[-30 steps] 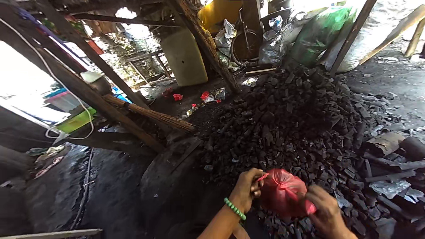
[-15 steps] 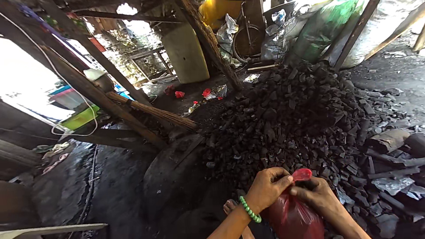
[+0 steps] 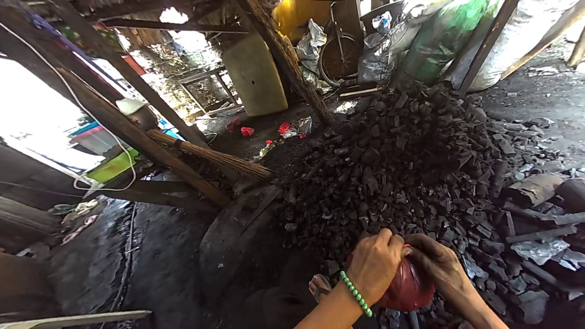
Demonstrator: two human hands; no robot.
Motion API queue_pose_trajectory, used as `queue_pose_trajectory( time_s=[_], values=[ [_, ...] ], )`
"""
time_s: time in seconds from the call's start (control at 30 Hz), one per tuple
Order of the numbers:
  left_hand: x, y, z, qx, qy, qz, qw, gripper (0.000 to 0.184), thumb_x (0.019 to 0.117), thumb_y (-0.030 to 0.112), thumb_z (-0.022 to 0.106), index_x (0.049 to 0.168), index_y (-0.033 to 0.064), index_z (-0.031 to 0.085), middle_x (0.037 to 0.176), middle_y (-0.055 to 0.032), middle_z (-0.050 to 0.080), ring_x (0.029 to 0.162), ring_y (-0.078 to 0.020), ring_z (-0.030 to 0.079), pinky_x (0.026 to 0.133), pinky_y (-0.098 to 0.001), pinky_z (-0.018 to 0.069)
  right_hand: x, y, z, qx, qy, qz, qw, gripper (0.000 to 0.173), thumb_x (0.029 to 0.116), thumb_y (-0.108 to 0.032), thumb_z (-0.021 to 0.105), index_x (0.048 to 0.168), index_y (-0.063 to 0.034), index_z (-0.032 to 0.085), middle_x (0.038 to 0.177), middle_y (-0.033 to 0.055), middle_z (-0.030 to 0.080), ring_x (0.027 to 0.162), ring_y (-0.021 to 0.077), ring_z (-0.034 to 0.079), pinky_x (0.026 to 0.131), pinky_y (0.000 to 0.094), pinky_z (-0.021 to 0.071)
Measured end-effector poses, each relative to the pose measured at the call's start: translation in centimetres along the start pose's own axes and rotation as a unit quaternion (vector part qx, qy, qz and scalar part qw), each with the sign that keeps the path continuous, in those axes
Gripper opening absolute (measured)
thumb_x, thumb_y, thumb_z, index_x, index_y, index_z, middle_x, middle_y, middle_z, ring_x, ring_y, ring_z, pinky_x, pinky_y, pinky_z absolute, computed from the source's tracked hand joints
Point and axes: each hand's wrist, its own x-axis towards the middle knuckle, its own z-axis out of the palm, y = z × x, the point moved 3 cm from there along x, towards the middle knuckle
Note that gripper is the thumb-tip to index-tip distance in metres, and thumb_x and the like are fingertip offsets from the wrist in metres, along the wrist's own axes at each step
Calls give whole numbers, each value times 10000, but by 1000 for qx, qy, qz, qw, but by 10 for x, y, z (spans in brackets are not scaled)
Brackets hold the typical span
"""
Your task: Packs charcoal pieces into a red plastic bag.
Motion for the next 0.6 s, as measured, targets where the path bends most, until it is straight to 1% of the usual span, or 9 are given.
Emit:
queue_pose_trajectory(
  time_s=[0.07, 0.1, 0.2, 0.27, 0.37, 0.43, 0.47, 0.5, 0.6],
  values=[
    [2, 1, -6, -101, -85, -65, 989, 277, 1012, 194, 586, 905, -24, 720, 805, -129, 657, 721, -246, 688, 657, -385, 584, -2, 0, 0, -48, -8, -49, 998, 234, 1013, -228, 572, 993, -70, 744, 1187, 37, 720, 1135, 74, 661, 980, 232, 542],
    [5, 1, -12, -223, -174, -166, 945, 303, 1050, 185, 539, 963, -50, 708, 852, -128, 655, 794, -223, 650, 753, -380, 541, -4, 0, 2, -79, -1, -74, 994, 237, 1006, -198, 562, 991, -60, 755, 1209, 68, 721, 1158, 102, 664, 992, 248, 540],
    [3, -3, -12, -565, -183, -415, 690, 241, 1091, 151, 448, 907, 76, 585, 652, 70, 474, 511, 5, 423, 491, -139, 382, -9, -8, 2, -91, 38, -120, 988, 218, 960, -269, 672, 973, -62, 742, 1135, 79, 743, 1100, 77, 683, 947, 201, 544],
    [2, 0, -16, -635, -136, -455, 609, 267, 1099, 160, 435, 914, 77, 609, 653, 65, 516, 501, 0, 449, 483, -142, 416, -4, -20, -3, -72, 27, -121, 990, 401, 884, -483, 762, 987, -111, 655, 1134, 38, 686, 1101, 45, 642, 921, 186, 542],
    [5, 6, -21, -594, -128, -385, 695, 271, 1085, 125, 427, 929, 59, 638, 687, 63, 546, 537, 10, 467, 524, -143, 426, 9, -33, -6, -41, 55, -131, 989, 474, 833, -569, 768, 851, -123, 607, 883, -13, 594, 901, -1, 588, 807, 135, 497],
    [10, 12, -30, -446, -124, -281, 841, 248, 1061, 114, 470, 964, 21, 678, 769, 35, 584, 639, 6, 511, 616, -157, 440, 17, -41, -5, -25, 79, -153, 985, 372, 945, -388, 705, 765, -77, 609, 772, 3, 598, 811, 1, 593, 752, 122, 485],
    [12, 16, -37, -335, -105, -206, 913, 266, 1040, 105, 505, 989, -35, 724, 886, -53, 667, 793, -71, 611, 752, -230, 508, 21, -45, -3, -26, 91, -170, 981, 334, 962, -282, 676, 731, -48, 622, 732, 18, 605, 766, 8, 595, 719, 120, 482],
    [13, 18, -41, -226, -64, -122, 964, 261, 1009, 102, 526, 939, -38, 734, 917, -99, 689, 834, -141, 664, 763, -285, 555, 24, -50, -2, -36, 99, -187, 977, 322, 973, -217, 650, 710, -34, 619, 699, 24, 589, 726, 13, 582, 690, 120, 473],
    [16, 14, -44, -39, 61, 5, 997, 250, 941, 134, 548, 770, 21, 693, 802, -90, 634, 627, -159, 633, 526, -283, 540, 30, -61, -2, -82, 108, -227, 964, 309, 969, -148, 610, 681, -39, 582, 646, 20, 536, 674, 34, 551, 658, 140, 456]
  ],
)
